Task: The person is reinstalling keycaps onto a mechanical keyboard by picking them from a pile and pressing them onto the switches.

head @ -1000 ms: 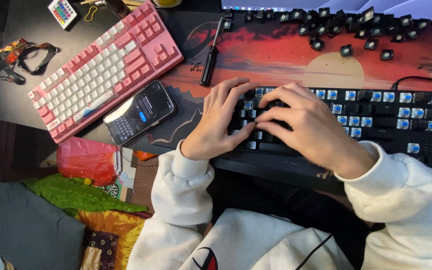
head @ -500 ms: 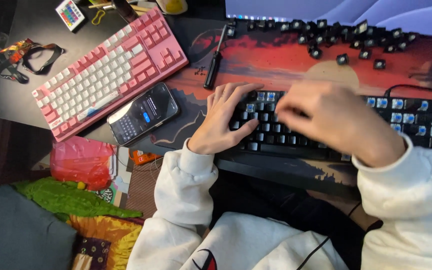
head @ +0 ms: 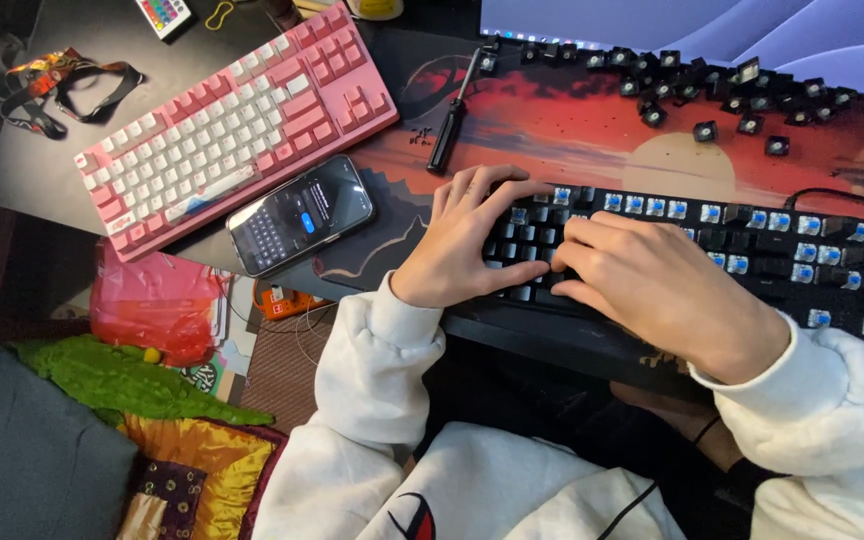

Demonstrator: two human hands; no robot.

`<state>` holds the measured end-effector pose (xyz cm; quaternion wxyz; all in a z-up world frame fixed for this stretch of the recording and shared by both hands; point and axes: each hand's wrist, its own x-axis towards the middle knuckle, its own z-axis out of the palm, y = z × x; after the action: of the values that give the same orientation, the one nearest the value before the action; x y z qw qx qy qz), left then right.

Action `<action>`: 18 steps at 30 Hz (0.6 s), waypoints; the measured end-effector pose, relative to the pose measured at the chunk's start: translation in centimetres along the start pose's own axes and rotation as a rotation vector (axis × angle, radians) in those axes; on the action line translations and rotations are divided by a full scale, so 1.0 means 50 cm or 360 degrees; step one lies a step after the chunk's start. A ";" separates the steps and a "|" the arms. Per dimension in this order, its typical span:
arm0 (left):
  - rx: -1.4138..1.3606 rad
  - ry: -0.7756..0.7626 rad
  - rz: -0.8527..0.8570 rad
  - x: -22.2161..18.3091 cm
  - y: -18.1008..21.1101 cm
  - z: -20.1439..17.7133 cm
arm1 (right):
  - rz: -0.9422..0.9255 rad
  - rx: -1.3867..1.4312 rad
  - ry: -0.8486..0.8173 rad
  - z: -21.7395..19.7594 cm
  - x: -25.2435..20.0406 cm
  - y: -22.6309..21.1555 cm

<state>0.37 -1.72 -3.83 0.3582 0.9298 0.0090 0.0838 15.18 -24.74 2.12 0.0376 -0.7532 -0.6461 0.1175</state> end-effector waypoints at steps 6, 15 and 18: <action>0.0017 0.0023 0.0019 -0.002 -0.006 0.008 | 0.0017 -0.0321 0.0030 0.009 -0.003 -0.025; 0.0073 0.0048 0.0037 -0.004 -0.009 0.020 | 0.0107 -0.0626 0.0126 0.018 -0.005 -0.071; 0.0076 0.0048 0.0042 -0.004 -0.010 0.021 | 0.0102 -0.0596 0.0146 0.024 0.002 -0.064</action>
<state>0.37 -2.09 -4.96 0.3346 0.9368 0.0042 0.1023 11.85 -24.22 1.60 -0.0775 -0.7717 -0.6300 -0.0382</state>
